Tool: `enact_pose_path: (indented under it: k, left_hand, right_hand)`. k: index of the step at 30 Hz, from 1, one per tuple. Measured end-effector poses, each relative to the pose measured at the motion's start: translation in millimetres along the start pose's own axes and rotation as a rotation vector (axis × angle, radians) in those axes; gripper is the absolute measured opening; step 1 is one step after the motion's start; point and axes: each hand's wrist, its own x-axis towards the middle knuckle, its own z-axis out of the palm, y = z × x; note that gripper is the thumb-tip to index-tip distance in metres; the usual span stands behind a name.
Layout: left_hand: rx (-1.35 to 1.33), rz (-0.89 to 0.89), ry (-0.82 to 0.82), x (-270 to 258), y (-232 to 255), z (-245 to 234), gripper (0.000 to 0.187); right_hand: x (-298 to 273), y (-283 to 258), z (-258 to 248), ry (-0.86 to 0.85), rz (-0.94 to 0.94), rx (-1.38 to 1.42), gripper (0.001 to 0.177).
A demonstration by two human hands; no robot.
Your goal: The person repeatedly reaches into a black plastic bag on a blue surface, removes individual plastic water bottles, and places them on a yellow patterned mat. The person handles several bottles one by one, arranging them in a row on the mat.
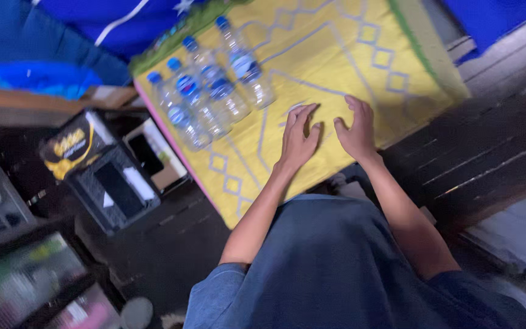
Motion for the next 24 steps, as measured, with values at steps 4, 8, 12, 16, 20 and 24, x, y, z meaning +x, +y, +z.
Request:
enact_pose_path:
  k: [4,8,12,16,20,24]
  left_hand:
    - [-0.039,0.047,-0.093,13.0,21.2,51.3,0.047]
    - [-0.084,0.011,-0.171,25.0,46.8,114.8,0.045]
    - [-0.173,0.011,-0.229,36.5,68.5,180.4,0.040]
    - [-0.158,0.047,-0.272,45.4,88.8,250.3,0.038]
    - [-0.149,0.168,-0.317,45.4,111.7,308.6,0.035]
    - [-0.250,0.048,-0.438,46.0,131.5,349.0,0.035]
  right_hand:
    - [-9.3,25.8,-52.3,0.065,0.100,0.051,0.059]
    - [-28.2,67.4,-105.2,0.195,0.126,0.080,0.056]
    - [-47.5,107.7,-162.3,0.289,0.227,0.095,0.052]
    - [-62.9,146.4,-212.3,0.372,0.240,0.083,0.051]
    - [-82.3,177.4,-256.2,0.455,0.238,0.056,0.049]
    - [-98.0,203.2,-285.6,0.512,0.296,0.042,0.043]
